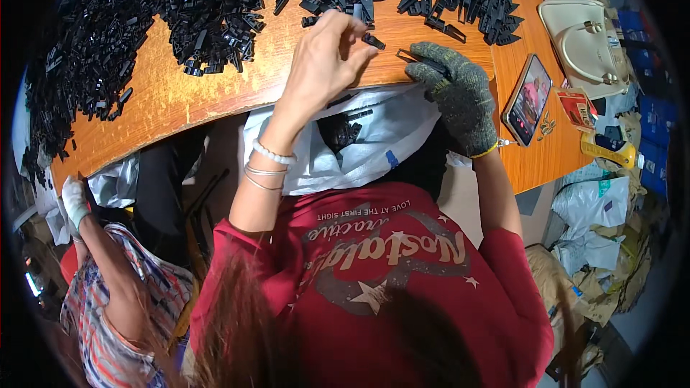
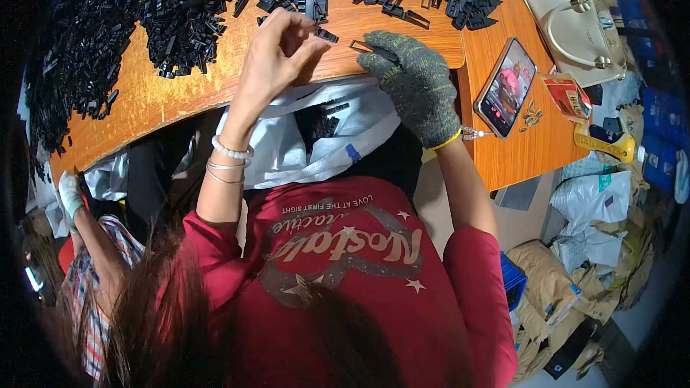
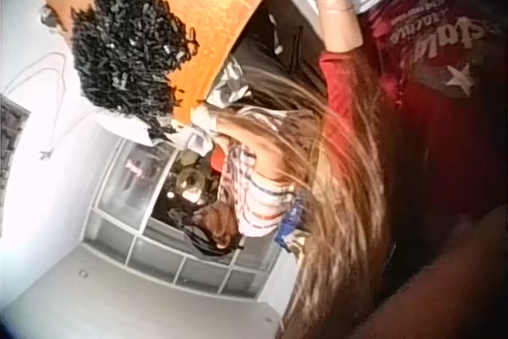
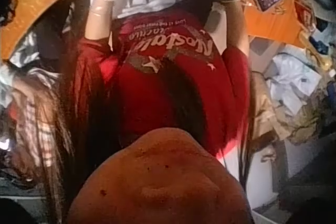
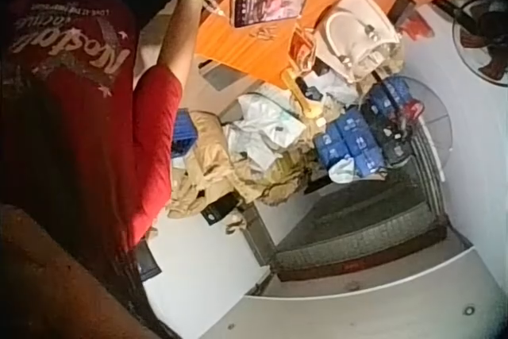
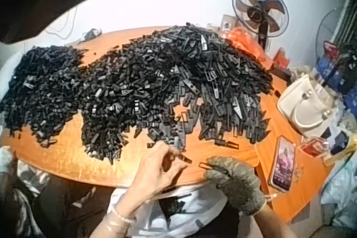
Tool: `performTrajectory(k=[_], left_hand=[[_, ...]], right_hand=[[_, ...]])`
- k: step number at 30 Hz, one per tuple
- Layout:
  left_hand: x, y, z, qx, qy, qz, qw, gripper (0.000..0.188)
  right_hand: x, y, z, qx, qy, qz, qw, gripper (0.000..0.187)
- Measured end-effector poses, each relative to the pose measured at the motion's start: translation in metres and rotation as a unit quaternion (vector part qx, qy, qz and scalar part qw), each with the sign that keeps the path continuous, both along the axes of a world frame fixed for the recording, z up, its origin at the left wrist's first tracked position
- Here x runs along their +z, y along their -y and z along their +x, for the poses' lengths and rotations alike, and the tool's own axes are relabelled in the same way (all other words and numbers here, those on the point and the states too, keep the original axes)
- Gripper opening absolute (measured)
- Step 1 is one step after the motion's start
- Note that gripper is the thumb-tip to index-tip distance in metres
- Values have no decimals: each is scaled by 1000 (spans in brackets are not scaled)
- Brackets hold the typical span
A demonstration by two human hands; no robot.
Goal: Assembling small black plastic components by manually inserting metal clips into them at a workbench.
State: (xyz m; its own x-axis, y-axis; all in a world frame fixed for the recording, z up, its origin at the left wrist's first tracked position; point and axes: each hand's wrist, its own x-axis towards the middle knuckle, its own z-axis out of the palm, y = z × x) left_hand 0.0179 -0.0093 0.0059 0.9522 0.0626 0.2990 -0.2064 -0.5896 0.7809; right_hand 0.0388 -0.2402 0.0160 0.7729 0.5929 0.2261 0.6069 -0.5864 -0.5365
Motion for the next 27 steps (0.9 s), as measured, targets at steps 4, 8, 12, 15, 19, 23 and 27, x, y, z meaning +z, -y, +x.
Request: performTrajectory(k=[4,8,12,15,19,23,27], left_hand=[[5,-6,7,-85,-37,-19,996,23],[1,-1,8,-98,-31,45,994,19],[1,1,7,-101,-43,47,993,18],[0,2,7,-102,-37,41,993,17],[-7,0,7,-98,-14,-6,995,15],[-6,2,8,-103,-12,2,995,14],[-5,0,6,-108,0,4,994,15]], right_hand=[[0,3,8,56,50,-43,996,24],[11,1,10,41,-11,-33,999,25],[19,-2,22,98,65,-60,991,25],[29,-5,28,104,70,-97,987,26],[39,-14,36,120,80,-180,973,27],[48,-20,36,97,43,-145,984,22],[45,-23,37,103,108,-91,985,20]])
